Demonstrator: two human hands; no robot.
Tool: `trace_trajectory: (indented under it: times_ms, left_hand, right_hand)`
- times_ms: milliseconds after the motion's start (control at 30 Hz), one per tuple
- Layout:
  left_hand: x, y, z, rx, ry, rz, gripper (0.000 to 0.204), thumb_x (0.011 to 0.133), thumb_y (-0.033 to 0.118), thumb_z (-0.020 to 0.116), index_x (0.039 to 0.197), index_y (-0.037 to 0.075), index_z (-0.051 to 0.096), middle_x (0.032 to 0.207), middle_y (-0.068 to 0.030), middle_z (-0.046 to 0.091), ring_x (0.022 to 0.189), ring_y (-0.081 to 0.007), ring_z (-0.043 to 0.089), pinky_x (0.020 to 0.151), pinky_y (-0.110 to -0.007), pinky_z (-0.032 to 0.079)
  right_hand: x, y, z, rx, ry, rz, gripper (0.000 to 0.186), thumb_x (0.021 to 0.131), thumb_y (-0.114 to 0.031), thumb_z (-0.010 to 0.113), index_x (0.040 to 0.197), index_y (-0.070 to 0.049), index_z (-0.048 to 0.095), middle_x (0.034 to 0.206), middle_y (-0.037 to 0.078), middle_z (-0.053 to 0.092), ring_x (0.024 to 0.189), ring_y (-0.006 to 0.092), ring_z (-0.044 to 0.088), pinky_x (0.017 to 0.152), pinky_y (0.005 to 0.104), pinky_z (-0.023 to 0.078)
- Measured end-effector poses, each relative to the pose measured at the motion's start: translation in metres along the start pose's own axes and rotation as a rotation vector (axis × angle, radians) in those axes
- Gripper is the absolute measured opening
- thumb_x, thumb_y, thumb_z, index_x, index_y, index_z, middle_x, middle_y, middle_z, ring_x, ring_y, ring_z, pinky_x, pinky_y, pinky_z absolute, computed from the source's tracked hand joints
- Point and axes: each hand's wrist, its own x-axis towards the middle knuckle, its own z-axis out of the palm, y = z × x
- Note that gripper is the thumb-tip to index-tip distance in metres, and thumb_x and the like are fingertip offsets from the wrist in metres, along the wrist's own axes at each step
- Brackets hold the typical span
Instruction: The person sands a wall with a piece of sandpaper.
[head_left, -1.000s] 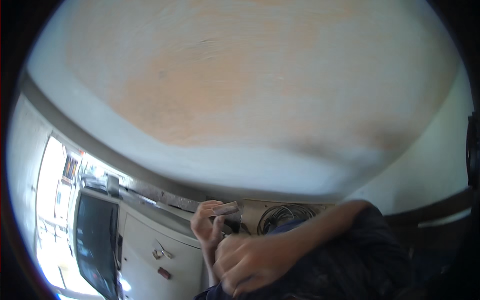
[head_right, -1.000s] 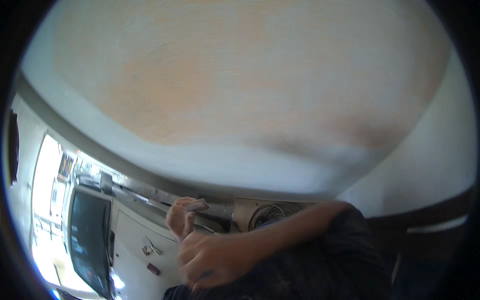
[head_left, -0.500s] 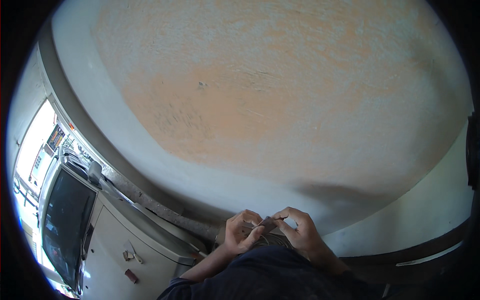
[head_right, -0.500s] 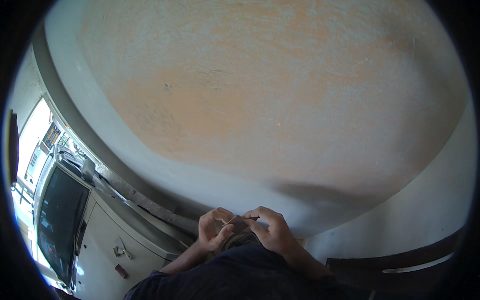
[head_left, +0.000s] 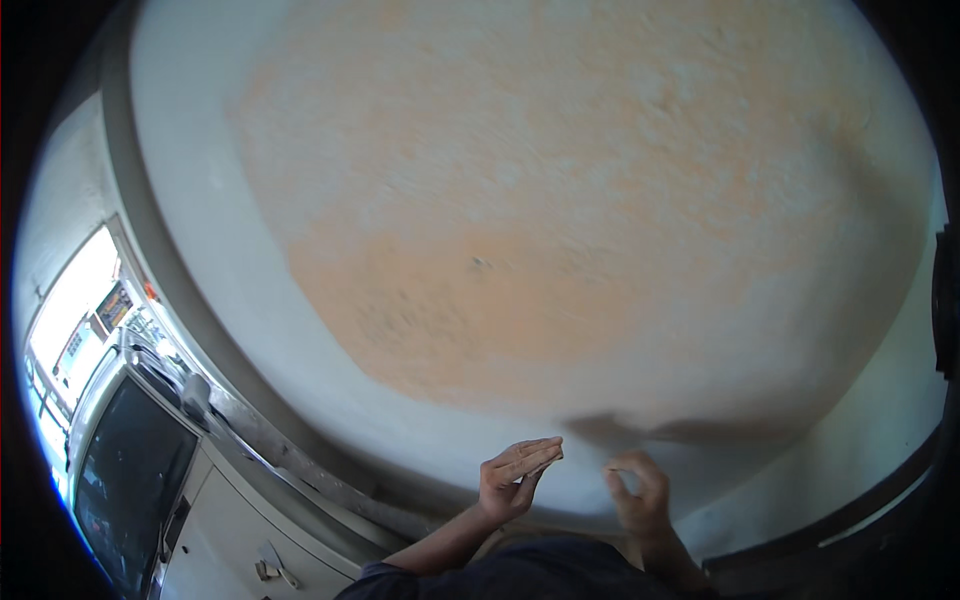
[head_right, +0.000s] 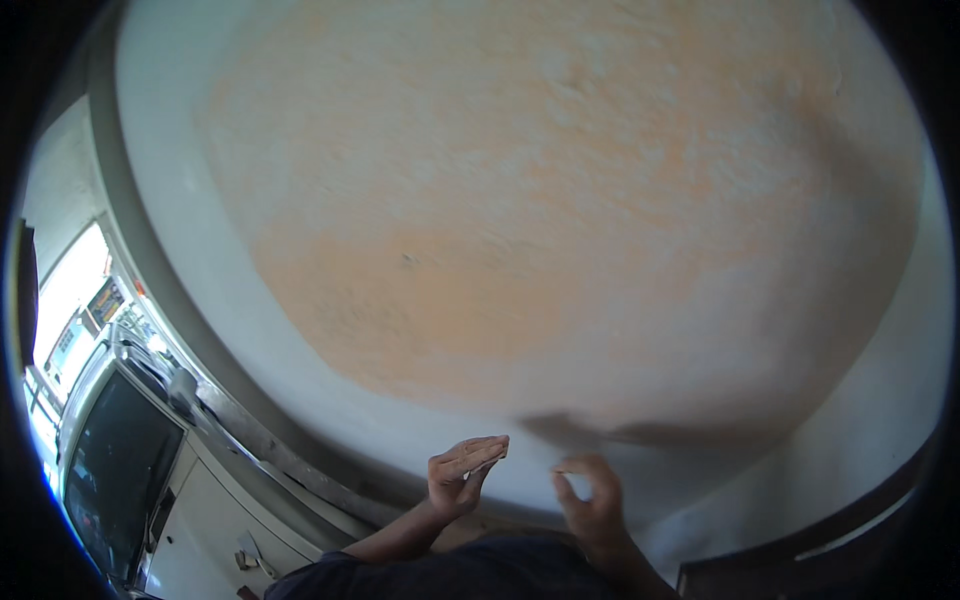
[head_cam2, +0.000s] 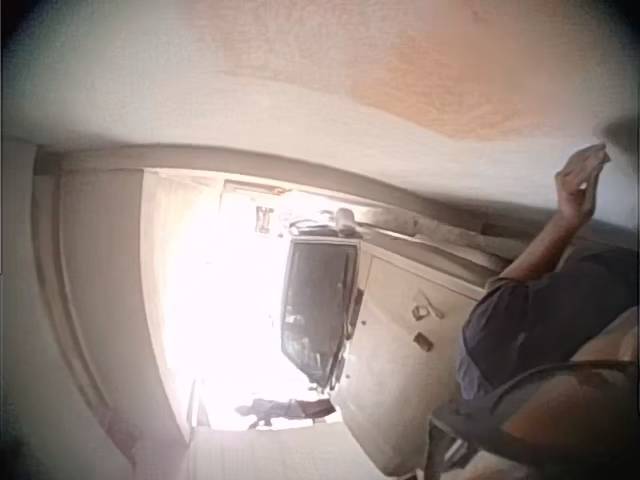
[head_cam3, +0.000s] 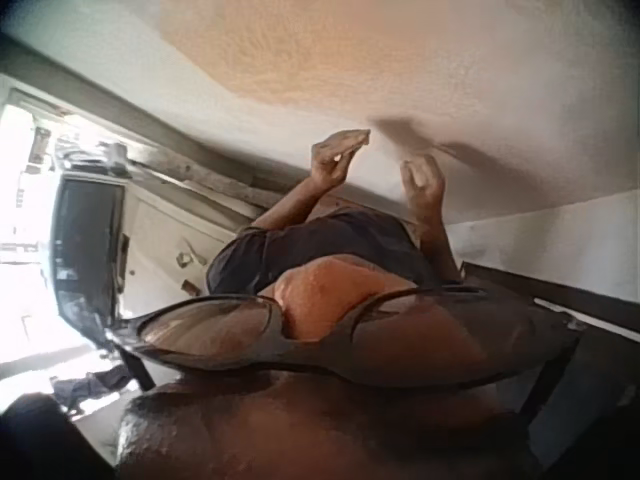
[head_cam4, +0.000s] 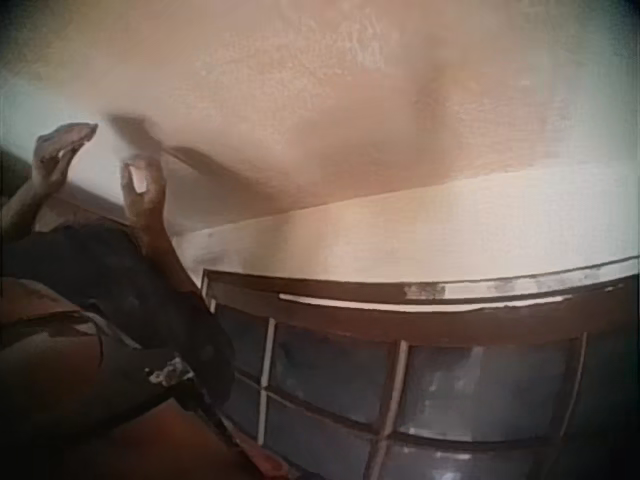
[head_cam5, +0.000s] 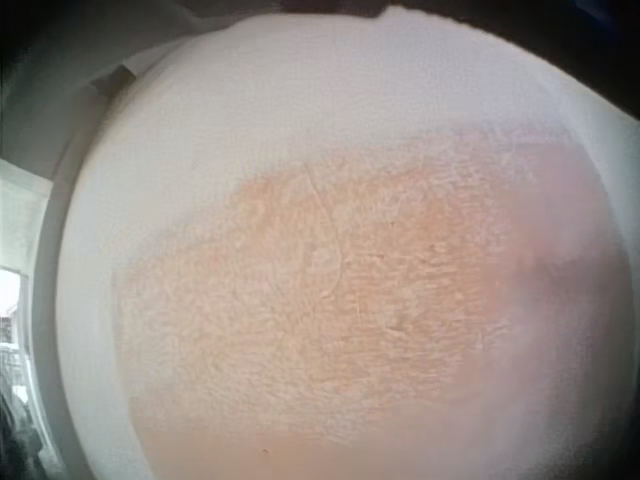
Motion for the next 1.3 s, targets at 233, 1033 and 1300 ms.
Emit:
trace_trajectory:
  times_ms: [233, 1033, 1300]
  left_hand:
    - [0.149, 0.005, -0.158, 0.747, 0.223, 0.883, 0.018, 0.088, -0.007, 0.068, 0.102, 0.001, 0.079, 0.086, -0.0157, 0.078, 0.076, -0.0285, 0.077, 0.073, -0.041, 0.063]
    - [0.397, 0.073, -0.324, 1.245, 0.774, 0.361, 0.072, 0.108, 0.059, 0.037, 0.158, 0.008, 0.042, 0.165, -0.0116, 0.042, 0.157, -0.0520, 0.016, 0.105, -0.085, -0.019]
    - [0.386, 0.061, -0.311, 1.361, 0.588, 0.631, 0.091, 0.095, 0.082, 0.038, 0.164, 0.023, 0.035, 0.168, -0.0059, 0.038, 0.160, -0.0440, 0.013, 0.112, -0.079, -0.019]
  right_hand:
    - [0.045, -0.010, -0.038, -0.582, 0.457, -0.493, 0.021, 0.096, -0.013, 0.066, 0.112, 0.001, 0.065, 0.124, 0.022, 0.062, 0.123, 0.0421, 0.057, 0.109, 0.0555, 0.043]
    - [0.197, -0.068, -0.060, -0.993, 0.755, -0.858, 0.070, 0.106, -0.058, 0.044, 0.141, 0.002, 0.056, 0.156, 0.029, 0.044, 0.148, 0.0468, 0.037, 0.119, 0.0622, 0.029]
    - [0.197, -0.067, -0.057, -1.051, 0.856, -0.811, 0.079, 0.104, -0.064, 0.046, 0.146, 0.003, 0.052, 0.155, 0.029, 0.044, 0.144, 0.0472, 0.042, 0.117, 0.0609, 0.033]
